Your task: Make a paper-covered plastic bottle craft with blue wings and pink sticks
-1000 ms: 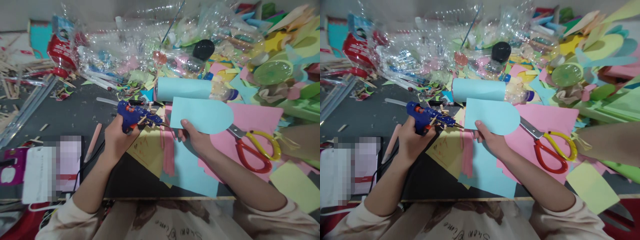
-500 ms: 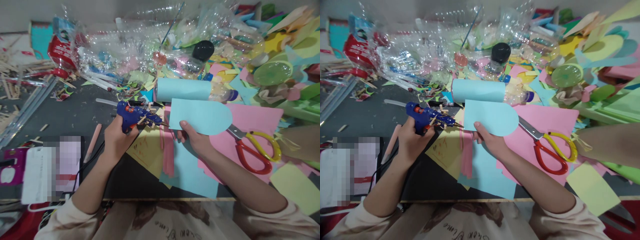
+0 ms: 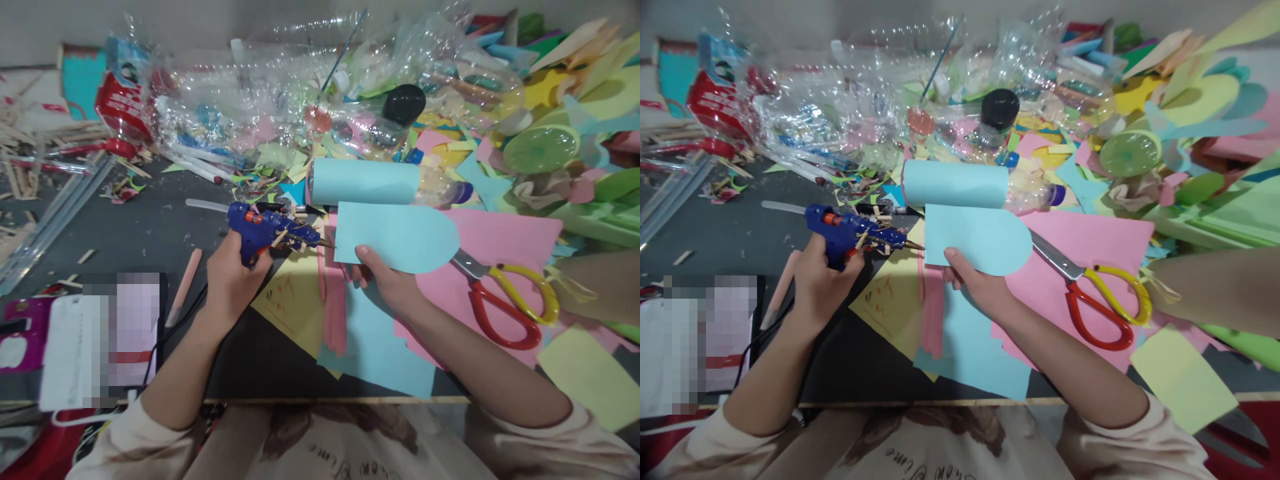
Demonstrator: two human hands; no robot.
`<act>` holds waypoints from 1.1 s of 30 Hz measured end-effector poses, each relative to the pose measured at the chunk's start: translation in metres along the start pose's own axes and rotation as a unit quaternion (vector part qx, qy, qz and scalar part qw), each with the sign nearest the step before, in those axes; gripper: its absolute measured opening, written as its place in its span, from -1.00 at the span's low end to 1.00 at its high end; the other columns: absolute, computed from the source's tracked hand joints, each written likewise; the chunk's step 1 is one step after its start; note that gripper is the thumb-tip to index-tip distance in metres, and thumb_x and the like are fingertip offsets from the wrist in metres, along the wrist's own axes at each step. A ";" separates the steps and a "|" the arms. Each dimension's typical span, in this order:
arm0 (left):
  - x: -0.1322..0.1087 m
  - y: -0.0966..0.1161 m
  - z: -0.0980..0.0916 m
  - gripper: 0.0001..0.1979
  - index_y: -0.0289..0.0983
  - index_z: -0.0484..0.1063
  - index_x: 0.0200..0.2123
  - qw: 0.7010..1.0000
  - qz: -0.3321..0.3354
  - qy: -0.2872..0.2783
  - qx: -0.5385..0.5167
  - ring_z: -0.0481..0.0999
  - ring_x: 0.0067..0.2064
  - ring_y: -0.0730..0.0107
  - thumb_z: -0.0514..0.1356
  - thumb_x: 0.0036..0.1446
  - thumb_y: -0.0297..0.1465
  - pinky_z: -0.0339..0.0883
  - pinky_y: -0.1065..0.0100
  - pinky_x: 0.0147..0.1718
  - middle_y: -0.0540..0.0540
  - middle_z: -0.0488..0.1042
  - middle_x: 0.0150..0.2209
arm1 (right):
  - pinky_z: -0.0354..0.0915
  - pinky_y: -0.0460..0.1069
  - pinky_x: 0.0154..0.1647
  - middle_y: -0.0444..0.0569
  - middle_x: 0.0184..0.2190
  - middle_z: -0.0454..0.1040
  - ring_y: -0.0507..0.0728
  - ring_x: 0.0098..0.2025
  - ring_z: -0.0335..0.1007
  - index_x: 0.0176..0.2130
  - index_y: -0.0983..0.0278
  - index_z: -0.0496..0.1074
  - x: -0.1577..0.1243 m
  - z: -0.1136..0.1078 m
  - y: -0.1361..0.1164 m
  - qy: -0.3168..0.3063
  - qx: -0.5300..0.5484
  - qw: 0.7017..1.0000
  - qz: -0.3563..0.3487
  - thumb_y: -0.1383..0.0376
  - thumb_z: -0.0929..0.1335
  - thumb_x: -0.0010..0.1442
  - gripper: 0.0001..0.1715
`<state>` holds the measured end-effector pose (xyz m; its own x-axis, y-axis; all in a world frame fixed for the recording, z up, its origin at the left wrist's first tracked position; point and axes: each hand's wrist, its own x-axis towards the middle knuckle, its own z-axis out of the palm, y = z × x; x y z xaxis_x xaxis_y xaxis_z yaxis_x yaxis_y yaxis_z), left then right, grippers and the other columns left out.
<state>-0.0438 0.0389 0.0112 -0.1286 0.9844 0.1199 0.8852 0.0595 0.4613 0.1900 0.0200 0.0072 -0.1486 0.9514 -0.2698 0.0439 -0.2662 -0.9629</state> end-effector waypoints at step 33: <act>0.006 0.000 -0.014 -0.81 -0.22 0.33 -0.28 0.999 -0.040 0.033 0.010 0.41 -0.47 0.30 0.14 -0.02 -0.33 0.24 0.35 -0.44 -0.01 0.39 -0.48 | 0.35 0.05 -0.31 -0.12 -0.69 0.25 0.10 -0.50 0.28 -0.68 0.18 0.25 -0.008 0.002 0.010 0.005 -0.037 0.998 0.045 -0.19 0.35 0.08 -0.39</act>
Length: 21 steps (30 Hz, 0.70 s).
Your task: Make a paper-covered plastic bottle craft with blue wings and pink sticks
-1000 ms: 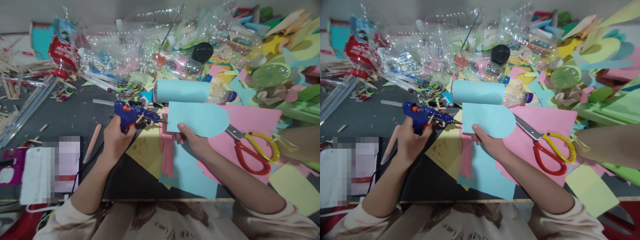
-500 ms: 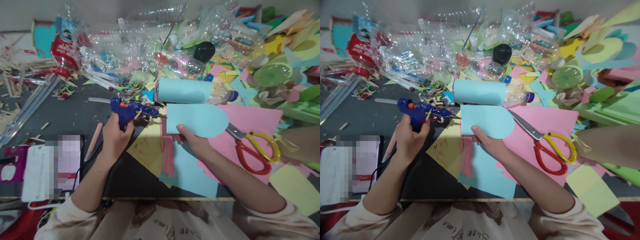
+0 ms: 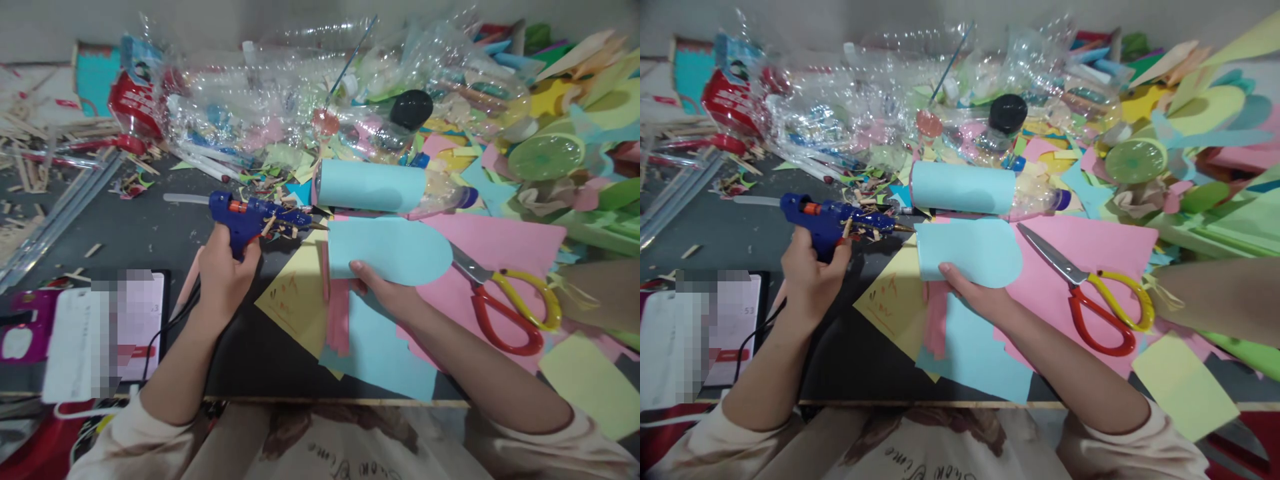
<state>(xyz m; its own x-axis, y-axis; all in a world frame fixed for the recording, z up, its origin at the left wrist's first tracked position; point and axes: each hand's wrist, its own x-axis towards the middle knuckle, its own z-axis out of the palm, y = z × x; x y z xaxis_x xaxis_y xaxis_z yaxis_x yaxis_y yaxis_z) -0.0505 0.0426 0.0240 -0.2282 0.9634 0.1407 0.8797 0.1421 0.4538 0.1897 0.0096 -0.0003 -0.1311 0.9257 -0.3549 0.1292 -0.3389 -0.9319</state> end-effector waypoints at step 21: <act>0.021 -0.009 -0.020 -0.55 -0.27 0.24 -0.09 0.997 -0.052 0.060 -0.009 0.45 -0.02 0.10 0.28 -0.06 -0.35 0.30 0.09 0.02 -0.21 0.45 -0.07 | 0.31 0.00 -0.43 -0.15 -0.70 0.25 0.03 -0.59 0.21 -0.68 0.21 0.29 0.001 -0.001 -0.007 -0.035 0.016 0.999 -0.007 -0.17 0.32 0.13 -0.37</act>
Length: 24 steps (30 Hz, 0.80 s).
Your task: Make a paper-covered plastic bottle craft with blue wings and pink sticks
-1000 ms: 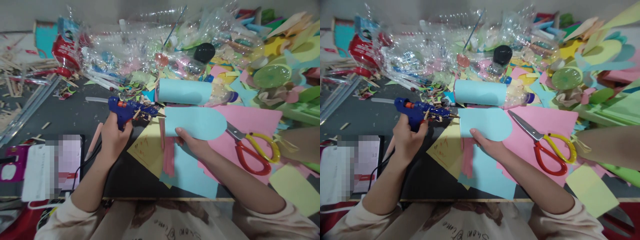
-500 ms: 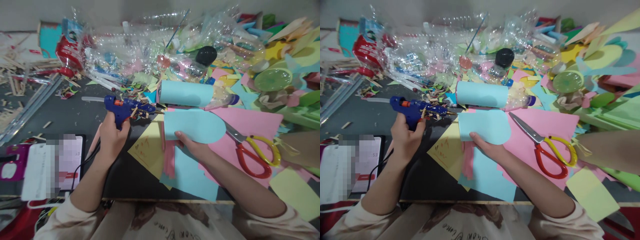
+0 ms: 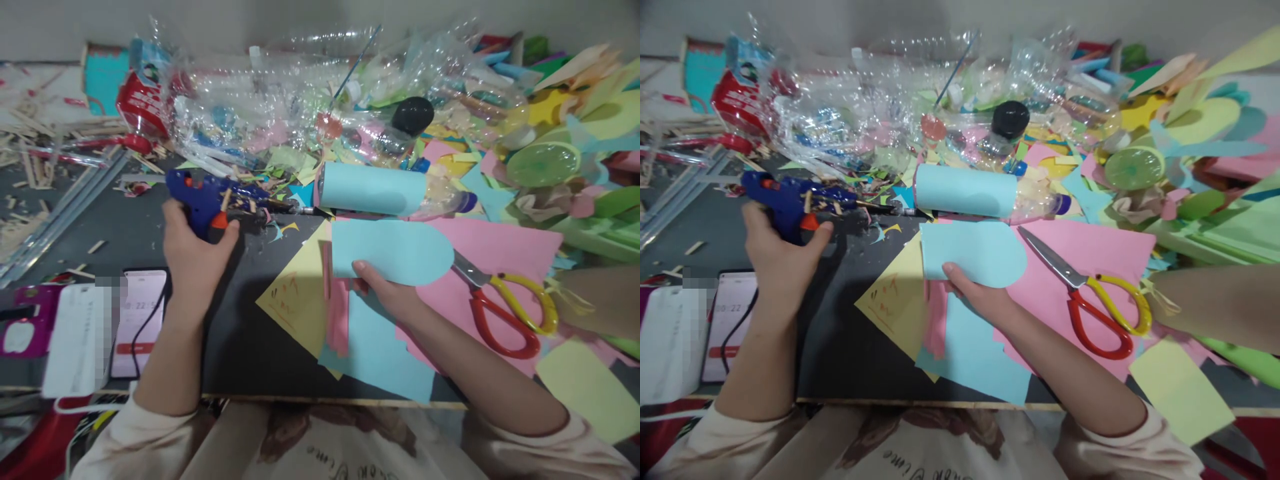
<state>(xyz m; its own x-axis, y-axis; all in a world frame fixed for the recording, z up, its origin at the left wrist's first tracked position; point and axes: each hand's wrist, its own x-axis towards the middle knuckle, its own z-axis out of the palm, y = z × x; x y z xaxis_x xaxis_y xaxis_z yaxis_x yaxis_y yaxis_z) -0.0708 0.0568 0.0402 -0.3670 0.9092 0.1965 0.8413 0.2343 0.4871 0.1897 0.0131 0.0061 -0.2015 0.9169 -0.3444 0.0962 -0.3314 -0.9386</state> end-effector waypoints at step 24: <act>0.005 -0.003 -0.002 -0.69 -0.28 0.35 -0.05 0.995 0.063 -0.027 0.076 0.35 0.10 -0.07 0.16 0.14 -0.31 0.17 -0.03 0.07 -0.26 0.42 0.00 | 0.26 -0.03 -0.48 -0.18 -0.72 0.26 -0.01 -0.63 0.18 -0.66 0.23 0.34 0.004 -0.002 0.001 0.030 0.032 0.998 -0.048 -0.08 0.29 0.23 -0.39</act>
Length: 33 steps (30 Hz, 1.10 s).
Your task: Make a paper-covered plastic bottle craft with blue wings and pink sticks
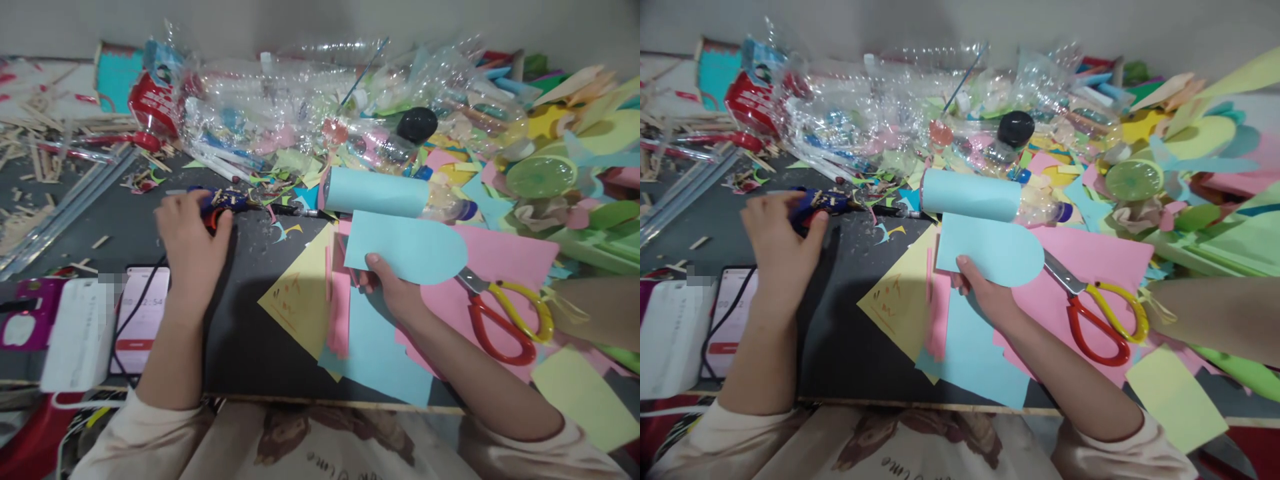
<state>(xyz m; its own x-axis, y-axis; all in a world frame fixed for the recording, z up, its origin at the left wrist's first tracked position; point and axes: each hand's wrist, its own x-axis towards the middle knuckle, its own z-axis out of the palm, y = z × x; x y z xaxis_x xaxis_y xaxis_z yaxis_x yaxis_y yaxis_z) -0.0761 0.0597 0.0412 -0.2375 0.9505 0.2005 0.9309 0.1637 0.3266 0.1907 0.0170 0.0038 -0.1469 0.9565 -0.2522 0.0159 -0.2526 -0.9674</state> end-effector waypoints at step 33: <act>-0.049 0.069 0.052 -0.86 -0.25 0.37 -0.34 0.762 -0.049 -0.263 -0.589 0.38 -0.60 0.56 0.20 -0.04 -0.39 0.26 0.48 -0.56 0.13 0.39 -0.63 | 0.25 -0.03 -0.44 -0.17 -0.71 0.29 0.00 -0.60 0.23 -0.63 0.24 0.39 -0.004 0.005 -0.003 -0.049 -0.009 0.998 0.045 -0.20 0.29 0.15 -0.35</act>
<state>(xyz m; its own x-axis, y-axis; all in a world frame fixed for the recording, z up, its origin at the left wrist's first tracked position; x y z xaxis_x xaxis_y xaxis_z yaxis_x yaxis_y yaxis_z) 0.0136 0.0383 0.0062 0.1430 0.9739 -0.1762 -0.0532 0.1854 0.9812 0.1860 0.0129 0.0080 -0.2398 0.9110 -0.3357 0.0508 -0.3335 -0.9414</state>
